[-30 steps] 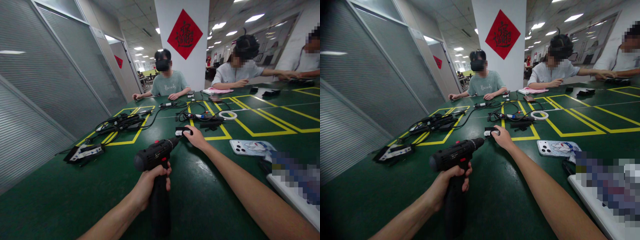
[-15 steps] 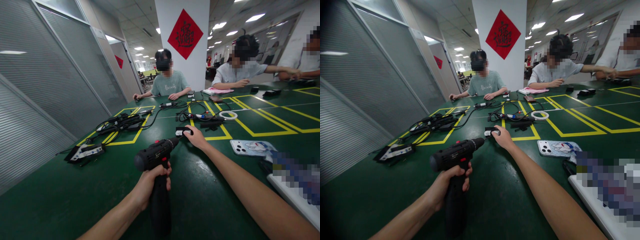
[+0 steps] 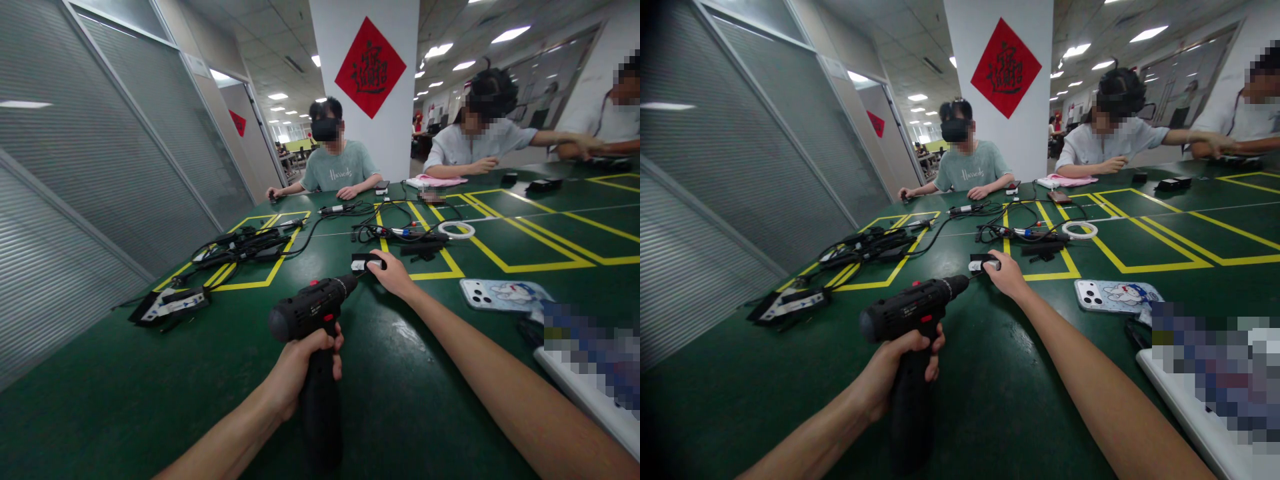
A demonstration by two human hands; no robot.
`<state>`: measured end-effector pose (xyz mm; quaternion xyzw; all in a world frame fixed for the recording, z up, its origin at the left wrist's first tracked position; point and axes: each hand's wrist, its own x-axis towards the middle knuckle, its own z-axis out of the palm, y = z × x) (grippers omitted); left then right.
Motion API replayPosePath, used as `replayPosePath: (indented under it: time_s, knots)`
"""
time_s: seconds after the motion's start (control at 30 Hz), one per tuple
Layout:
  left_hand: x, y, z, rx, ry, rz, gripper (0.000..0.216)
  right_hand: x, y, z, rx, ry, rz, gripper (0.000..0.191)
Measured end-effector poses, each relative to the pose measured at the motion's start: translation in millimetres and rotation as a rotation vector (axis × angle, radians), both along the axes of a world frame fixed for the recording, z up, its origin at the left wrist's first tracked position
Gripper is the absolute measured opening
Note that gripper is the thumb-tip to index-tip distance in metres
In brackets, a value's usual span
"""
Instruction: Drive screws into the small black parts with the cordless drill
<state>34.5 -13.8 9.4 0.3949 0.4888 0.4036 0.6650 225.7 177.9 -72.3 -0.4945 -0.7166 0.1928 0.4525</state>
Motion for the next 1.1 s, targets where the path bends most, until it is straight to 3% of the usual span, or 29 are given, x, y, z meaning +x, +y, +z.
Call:
replayPosePath:
  time_s: [0.7,1.1]
  knots:
    - [-3.2,-0.7,-7.5,0.052,-0.025,-0.005,0.018,-0.4,-1.6,1.4,-0.010,0.020,0.009,0.037]
    - [-1.0,-0.7,-1.2,0.011,-0.009,0.002,0.018,-0.7,-1.0,1.1,-0.009,0.023,0.007,0.039]
